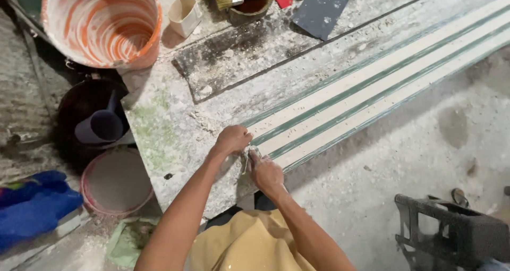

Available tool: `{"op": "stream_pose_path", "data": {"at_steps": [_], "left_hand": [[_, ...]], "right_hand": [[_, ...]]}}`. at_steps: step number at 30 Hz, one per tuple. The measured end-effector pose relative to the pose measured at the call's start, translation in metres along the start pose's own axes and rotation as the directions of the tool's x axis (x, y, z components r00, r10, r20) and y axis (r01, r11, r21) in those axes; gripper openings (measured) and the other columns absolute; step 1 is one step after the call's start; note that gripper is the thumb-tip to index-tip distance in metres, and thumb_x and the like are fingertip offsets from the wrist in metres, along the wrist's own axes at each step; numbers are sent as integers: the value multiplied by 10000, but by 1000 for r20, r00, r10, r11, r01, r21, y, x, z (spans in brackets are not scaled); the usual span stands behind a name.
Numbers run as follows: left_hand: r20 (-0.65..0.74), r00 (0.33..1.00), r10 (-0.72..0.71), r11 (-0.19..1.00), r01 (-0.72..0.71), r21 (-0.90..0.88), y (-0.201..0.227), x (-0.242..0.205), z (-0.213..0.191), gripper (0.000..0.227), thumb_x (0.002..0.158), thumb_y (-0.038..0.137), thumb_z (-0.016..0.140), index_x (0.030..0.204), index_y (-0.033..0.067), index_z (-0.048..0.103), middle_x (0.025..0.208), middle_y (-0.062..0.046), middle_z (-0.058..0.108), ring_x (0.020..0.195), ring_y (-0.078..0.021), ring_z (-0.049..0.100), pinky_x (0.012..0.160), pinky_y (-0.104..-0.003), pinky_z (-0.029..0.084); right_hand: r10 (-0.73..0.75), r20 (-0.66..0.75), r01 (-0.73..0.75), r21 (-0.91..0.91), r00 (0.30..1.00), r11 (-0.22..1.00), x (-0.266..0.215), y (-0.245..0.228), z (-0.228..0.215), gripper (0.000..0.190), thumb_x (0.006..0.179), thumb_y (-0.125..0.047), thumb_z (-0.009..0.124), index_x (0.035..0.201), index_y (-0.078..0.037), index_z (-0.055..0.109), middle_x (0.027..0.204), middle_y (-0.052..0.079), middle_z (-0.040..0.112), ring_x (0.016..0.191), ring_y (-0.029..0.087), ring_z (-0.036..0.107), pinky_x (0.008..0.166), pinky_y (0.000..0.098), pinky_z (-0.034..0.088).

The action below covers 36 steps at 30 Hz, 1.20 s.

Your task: The person picks up a long, rectangular plaster object with green stripes and uses a small tool to scrape and clean its surface. They move the object to a different position on the workbench and continue scraping along the length of the item.

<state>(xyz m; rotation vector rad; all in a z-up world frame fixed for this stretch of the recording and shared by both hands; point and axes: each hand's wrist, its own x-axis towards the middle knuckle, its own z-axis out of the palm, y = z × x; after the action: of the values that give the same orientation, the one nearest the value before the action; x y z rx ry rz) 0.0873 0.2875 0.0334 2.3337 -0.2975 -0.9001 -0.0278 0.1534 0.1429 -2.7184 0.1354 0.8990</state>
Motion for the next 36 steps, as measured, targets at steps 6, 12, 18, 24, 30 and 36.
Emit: {"op": "stream_pose_path", "data": {"at_steps": [6,12,18,24,30,36], "left_hand": [[-17,1000,-5,1000,5,12,20,38,-6,434,918,447,545,938,80,775,921,-204,742,976,-477,709,825,-589,585],[69,989,-130,991,131,-5,8,56,5,413,847,494,553,878,148,777,892,-137,752,963,-423,721,848,-541,588],[79,995,-67,994,74,-85,26,36,-18,407,813,451,594,711,76,715,709,-179,692,773,-423,700,711,-536,540],[102,989,-103,987,115,-116,22,44,-21,349,786,418,604,648,109,686,661,-158,662,729,-403,676,711,-519,535],[111,988,-110,974,129,-185,30,35,-31,296,806,383,602,625,161,677,578,-98,622,621,-331,615,663,-486,509],[179,967,-180,974,201,-108,25,39,-24,348,752,488,644,809,172,778,856,-139,741,941,-400,708,855,-524,561]], "right_hand": [[39,35,-39,3,999,999,-7,-15,-14,489,1021,-424,402,1485,-299,492,1060,215,680,998,475,719,838,575,582],[46,95,-47,8,994,999,-13,-21,-25,525,1014,-332,377,1535,-316,435,1063,198,688,998,452,726,844,563,588],[22,58,-23,16,998,1000,4,-30,-22,484,1027,-312,376,1499,-289,478,1069,215,684,971,465,729,806,565,593],[28,79,-28,8,997,1000,-4,-28,-26,509,1019,-274,357,1518,-291,452,1100,212,678,977,463,730,801,563,596],[11,74,-12,9,997,1000,14,-30,-22,539,1013,-253,351,1548,-289,411,1074,200,665,968,462,729,790,564,598],[-1,82,5,-47,997,999,32,-28,-7,498,1010,-228,336,1486,-238,484,1069,185,691,958,420,744,789,519,609]]}}
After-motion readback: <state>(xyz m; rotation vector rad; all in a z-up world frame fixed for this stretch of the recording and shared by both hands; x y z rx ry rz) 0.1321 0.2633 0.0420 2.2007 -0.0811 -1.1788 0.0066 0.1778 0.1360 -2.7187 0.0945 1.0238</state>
